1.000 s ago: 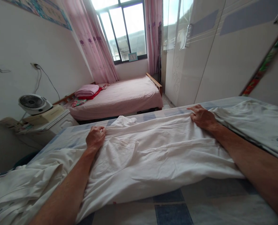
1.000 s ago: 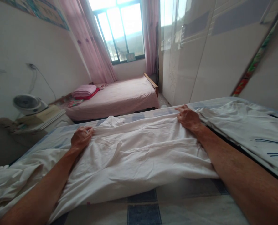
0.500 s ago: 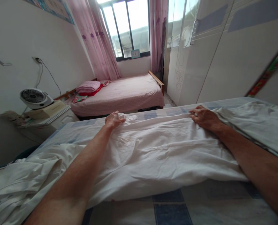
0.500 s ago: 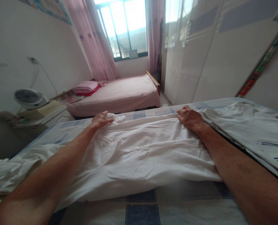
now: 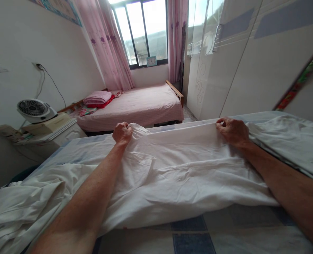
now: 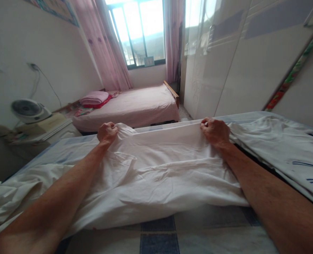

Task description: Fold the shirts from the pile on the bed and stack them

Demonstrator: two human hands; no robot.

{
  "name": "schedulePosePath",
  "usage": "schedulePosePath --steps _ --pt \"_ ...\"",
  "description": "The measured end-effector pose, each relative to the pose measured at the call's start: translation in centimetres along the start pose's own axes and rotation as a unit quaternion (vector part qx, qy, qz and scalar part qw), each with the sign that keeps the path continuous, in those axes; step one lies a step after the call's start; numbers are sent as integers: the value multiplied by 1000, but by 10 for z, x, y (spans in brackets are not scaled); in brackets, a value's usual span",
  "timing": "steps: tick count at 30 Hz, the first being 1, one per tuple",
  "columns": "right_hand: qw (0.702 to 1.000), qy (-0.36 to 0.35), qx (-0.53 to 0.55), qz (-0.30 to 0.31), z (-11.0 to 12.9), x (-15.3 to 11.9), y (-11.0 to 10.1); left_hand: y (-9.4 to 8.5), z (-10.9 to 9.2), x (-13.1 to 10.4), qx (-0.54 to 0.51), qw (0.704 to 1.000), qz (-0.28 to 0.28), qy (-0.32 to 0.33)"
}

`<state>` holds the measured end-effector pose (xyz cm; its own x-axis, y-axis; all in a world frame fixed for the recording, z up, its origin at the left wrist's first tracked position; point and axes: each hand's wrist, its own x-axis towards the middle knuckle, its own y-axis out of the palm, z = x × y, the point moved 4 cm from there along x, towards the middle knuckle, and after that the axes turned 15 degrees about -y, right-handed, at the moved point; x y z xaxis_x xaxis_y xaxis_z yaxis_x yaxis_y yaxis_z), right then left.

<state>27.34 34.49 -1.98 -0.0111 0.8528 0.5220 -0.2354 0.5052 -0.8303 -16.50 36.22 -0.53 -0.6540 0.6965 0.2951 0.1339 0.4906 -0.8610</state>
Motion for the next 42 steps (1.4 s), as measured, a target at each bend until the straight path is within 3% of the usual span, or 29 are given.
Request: schedulePosePath --steps 3,8,11,14,17,21,27,31,34,36,38,40,42 --pt "996 40 80 -8 -3 1 4 8 3 1 -6 1000 14 -8" --pt "972 53 229 7 -16 3 26 16 3 -4 10 999 31 39" --pt "974 57 216 45 -21 4 34 13 -12 -16 34 982 16 183" --pt "983 45 170 52 -19 5 30 17 -31 -35 80 920 41 381" --pt "989 37 134 53 -14 5 25 25 -41 -45 117 875 91 462" --pt "991 34 120 54 -10 3 21 26 -46 -45 135 869 92 467" --pt "996 24 67 53 -3 0 19 21 -44 -41 127 932 12 339" --pt "996 17 52 64 -3 2 17 26 -44 -48 153 944 18 290" --pt "994 14 59 88 1 5 6 10 -43 -59 135 952 4 274" --pt "993 -28 63 100 16 4 -6 -4 -38 -76 116 944 31 308" --pt "982 -124 79 115 44 -6 -13 -15 -27 -100 103 921 82 367" --pt "956 -229 102 153 76 -24 -10 -20 -10 -120 101 908 116 391" --pt "925 -293 115 212 97 -44 2 -17 10 -133 110 912 135 371"
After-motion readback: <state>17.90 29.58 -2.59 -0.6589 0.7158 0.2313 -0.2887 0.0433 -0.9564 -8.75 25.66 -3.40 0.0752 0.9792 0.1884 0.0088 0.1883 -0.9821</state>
